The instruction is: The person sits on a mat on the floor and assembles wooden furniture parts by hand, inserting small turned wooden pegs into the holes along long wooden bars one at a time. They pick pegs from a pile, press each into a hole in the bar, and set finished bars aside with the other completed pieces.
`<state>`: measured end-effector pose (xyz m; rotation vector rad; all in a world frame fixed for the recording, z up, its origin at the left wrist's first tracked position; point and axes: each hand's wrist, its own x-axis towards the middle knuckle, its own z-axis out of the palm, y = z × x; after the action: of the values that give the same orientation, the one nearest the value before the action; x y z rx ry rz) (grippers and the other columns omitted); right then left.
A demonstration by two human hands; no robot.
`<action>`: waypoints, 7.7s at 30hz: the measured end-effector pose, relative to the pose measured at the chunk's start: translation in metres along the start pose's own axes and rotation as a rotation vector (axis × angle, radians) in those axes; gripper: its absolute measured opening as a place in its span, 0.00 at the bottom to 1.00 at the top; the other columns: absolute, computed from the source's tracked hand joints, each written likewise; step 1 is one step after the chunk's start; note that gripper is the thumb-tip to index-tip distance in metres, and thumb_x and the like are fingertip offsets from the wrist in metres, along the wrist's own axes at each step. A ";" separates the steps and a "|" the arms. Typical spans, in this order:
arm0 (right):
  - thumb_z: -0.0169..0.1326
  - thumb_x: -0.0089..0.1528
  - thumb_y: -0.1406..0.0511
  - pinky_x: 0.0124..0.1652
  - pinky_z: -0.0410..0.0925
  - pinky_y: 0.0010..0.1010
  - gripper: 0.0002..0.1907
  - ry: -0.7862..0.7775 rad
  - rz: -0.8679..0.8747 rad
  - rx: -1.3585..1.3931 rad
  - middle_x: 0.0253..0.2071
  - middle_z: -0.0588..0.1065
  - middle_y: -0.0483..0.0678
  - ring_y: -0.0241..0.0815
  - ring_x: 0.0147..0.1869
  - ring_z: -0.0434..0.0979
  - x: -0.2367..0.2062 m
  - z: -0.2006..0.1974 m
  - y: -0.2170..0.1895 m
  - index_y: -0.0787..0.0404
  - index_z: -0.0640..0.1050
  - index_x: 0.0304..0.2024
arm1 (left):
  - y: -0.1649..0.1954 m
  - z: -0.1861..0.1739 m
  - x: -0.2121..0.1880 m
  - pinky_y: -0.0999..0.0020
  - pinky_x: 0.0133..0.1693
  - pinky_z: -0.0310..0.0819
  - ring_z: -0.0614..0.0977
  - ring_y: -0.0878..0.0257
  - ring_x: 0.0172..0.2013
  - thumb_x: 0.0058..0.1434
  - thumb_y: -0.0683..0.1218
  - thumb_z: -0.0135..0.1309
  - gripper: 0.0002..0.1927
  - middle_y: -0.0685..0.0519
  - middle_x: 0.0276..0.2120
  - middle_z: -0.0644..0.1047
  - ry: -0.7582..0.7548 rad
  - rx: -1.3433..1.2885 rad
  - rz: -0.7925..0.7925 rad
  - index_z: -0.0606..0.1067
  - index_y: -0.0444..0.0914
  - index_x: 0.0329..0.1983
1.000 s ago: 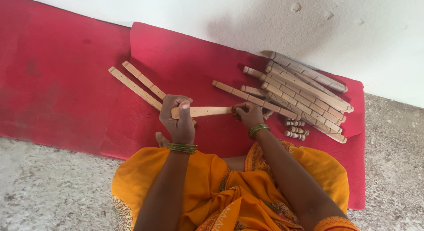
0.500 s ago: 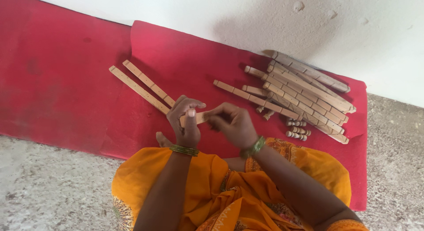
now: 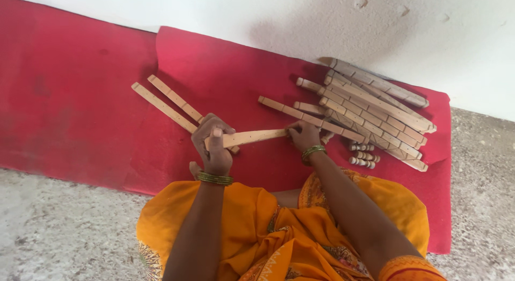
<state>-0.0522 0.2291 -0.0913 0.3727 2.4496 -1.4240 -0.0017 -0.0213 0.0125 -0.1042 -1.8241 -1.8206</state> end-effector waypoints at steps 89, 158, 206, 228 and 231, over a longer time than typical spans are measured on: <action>0.58 0.64 0.67 0.34 0.78 0.28 0.11 -0.196 0.149 0.563 0.35 0.81 0.50 0.37 0.33 0.81 -0.012 -0.002 -0.004 0.68 0.80 0.46 | -0.043 0.033 -0.015 0.63 0.54 0.84 0.83 0.63 0.50 0.75 0.50 0.45 0.24 0.49 0.49 0.78 -0.268 -0.207 -0.185 0.58 0.37 0.68; 0.57 0.64 0.69 0.36 0.77 0.25 0.09 -0.265 -0.059 0.264 0.34 0.83 0.51 0.35 0.34 0.82 -0.045 -0.001 -0.001 0.67 0.82 0.45 | -0.009 0.022 -0.016 0.66 0.29 0.75 0.79 0.66 0.30 0.49 0.44 0.66 0.15 0.56 0.31 0.76 -0.670 0.374 -0.366 0.70 0.41 0.32; 0.60 0.64 0.69 0.36 0.76 0.26 0.07 -0.464 -0.265 0.501 0.36 0.82 0.49 0.34 0.36 0.81 -0.058 -0.002 -0.019 0.64 0.82 0.44 | -0.002 0.029 -0.019 0.63 0.29 0.71 0.76 0.63 0.28 0.51 0.47 0.70 0.22 0.54 0.28 0.72 -0.695 0.442 -0.305 0.64 0.40 0.30; 0.58 0.64 0.70 0.37 0.76 0.26 0.07 -0.412 -0.225 0.435 0.39 0.83 0.50 0.34 0.37 0.82 -0.044 -0.001 -0.013 0.65 0.82 0.45 | -0.002 0.026 -0.018 0.64 0.30 0.72 0.77 0.64 0.30 0.49 0.43 0.66 0.18 0.56 0.31 0.73 -0.693 0.364 -0.361 0.66 0.41 0.31; 0.58 0.63 0.69 0.40 0.78 0.25 0.08 -0.391 -0.194 0.378 0.39 0.83 0.49 0.33 0.38 0.83 -0.042 -0.002 -0.013 0.64 0.82 0.44 | -0.004 0.024 -0.019 0.64 0.30 0.72 0.77 0.64 0.30 0.49 0.43 0.66 0.18 0.56 0.31 0.73 -0.697 0.353 -0.374 0.66 0.41 0.31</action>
<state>-0.0177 0.2208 -0.0646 -0.0716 1.9460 -1.8442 0.0051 0.0076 0.0027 -0.3135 -2.7872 -1.7934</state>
